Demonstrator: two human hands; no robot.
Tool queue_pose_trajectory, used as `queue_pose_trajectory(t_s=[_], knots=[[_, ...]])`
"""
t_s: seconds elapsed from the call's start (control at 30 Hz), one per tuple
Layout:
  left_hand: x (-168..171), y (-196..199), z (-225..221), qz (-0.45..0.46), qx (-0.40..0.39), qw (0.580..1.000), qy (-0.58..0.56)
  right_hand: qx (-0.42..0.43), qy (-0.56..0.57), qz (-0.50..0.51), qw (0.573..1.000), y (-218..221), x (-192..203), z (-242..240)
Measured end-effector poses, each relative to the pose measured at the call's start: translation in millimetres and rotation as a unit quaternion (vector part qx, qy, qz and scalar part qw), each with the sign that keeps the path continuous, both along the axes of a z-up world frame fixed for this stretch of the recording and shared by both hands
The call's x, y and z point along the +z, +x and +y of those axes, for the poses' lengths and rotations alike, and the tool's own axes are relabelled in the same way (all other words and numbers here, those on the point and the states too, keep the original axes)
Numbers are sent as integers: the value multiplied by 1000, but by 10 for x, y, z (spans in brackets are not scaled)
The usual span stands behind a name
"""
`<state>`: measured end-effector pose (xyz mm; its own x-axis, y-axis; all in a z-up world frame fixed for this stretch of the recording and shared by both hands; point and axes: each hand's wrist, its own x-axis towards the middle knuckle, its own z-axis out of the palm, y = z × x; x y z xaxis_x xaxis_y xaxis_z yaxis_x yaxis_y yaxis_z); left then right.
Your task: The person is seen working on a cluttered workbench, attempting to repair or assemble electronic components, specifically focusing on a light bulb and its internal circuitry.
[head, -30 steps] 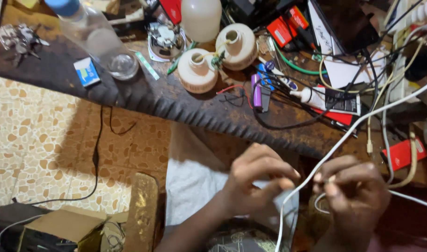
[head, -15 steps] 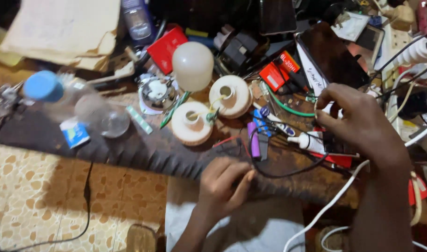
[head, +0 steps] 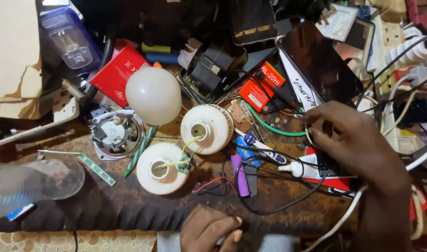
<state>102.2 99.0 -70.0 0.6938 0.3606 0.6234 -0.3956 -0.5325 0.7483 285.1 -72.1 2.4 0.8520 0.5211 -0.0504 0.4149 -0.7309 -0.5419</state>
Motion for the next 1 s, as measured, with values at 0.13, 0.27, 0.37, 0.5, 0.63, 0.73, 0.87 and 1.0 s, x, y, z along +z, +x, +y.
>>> queue_pose_trajectory(t_s=[0.13, 0.27, 0.37, 0.5, 0.63, 0.73, 0.87, 1.0], knots=[[-61, -24, 45, 4, -16, 1000, 11, 33, -52, 1, 998, 0, -39, 42], [-14, -9, 70, 19, -31, 999, 28, -9, -85, -34, 996, -10, -88, 53], [-24, -18, 82, 27, -39, 998, 30, -8, -72, -64, 995, -19, -84, 87], [-28, -17, 80, 25, -40, 999, 26, 12, -56, -72, 996, -22, -114, 126], [-43, -16, 70, 22, -36, 999, 22, 69, -43, -103, 991, -33, -208, 185], [-13, -18, 67, 25, -33, 999, 17, 101, -32, -112, 988, -33, -263, 197], [42, -11, 61, 38, -26, 999, 9, 98, 3, -97, 990, -9, -214, 208], [-66, -6, 82, -4, -34, 999, 25, 21, -66, -75, 995, -16, -152, 156]])
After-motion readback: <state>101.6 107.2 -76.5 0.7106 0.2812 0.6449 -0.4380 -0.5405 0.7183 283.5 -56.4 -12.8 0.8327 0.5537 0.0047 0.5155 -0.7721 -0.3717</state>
